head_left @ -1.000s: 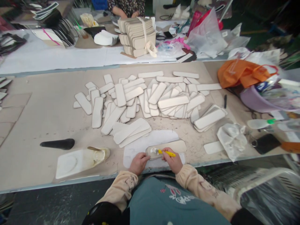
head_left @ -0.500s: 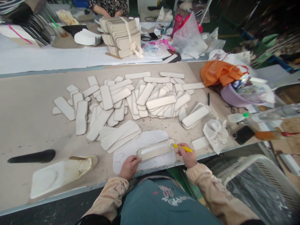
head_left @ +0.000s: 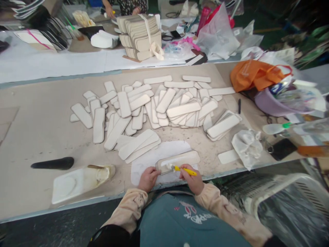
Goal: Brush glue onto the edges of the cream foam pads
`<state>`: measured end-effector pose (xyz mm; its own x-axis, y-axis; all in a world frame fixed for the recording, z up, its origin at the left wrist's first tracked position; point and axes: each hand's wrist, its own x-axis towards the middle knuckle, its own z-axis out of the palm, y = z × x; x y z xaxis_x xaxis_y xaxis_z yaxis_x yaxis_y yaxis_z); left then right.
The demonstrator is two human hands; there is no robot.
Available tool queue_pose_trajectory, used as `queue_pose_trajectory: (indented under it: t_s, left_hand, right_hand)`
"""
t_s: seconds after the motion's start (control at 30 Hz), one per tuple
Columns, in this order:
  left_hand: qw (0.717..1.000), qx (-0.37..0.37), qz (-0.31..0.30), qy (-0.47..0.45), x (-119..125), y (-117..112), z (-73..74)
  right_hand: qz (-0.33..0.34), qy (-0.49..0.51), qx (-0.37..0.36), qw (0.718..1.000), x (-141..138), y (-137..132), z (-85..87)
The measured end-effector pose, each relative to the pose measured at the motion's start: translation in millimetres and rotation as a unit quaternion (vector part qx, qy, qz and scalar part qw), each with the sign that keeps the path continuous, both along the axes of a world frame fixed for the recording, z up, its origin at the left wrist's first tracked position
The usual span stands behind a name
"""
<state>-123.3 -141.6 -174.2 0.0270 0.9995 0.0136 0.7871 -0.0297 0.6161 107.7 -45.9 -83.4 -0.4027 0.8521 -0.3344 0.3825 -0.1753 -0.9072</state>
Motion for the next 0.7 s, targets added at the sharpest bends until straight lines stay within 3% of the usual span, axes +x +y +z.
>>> queue_pose_trajectory:
  t_s: [0.17,0.33,0.47,0.7]
  left_hand:
    - [0.999,-0.032,0.018,-0.036,2,1,5.6]
    - [0.999,-0.046,0.008,-0.013,1,1,4.9]
    - [0.999,-0.042,-0.001,-0.009,-1,1,2.1]
    - [0.999,-0.039,-0.001,-0.022,-3,3,3.0]
  right_hand:
    - [0.062,0.007,0.009,0.998,-26,-8,-7.9]
    - [0.065,-0.019,0.022,0.997,-21,-3,-12.1]
    - [0.022,-0.050,0.024,0.998,1,6,-13.3]
    - [-0.109,-0.085,0.037,0.990,64,31,-21.1]
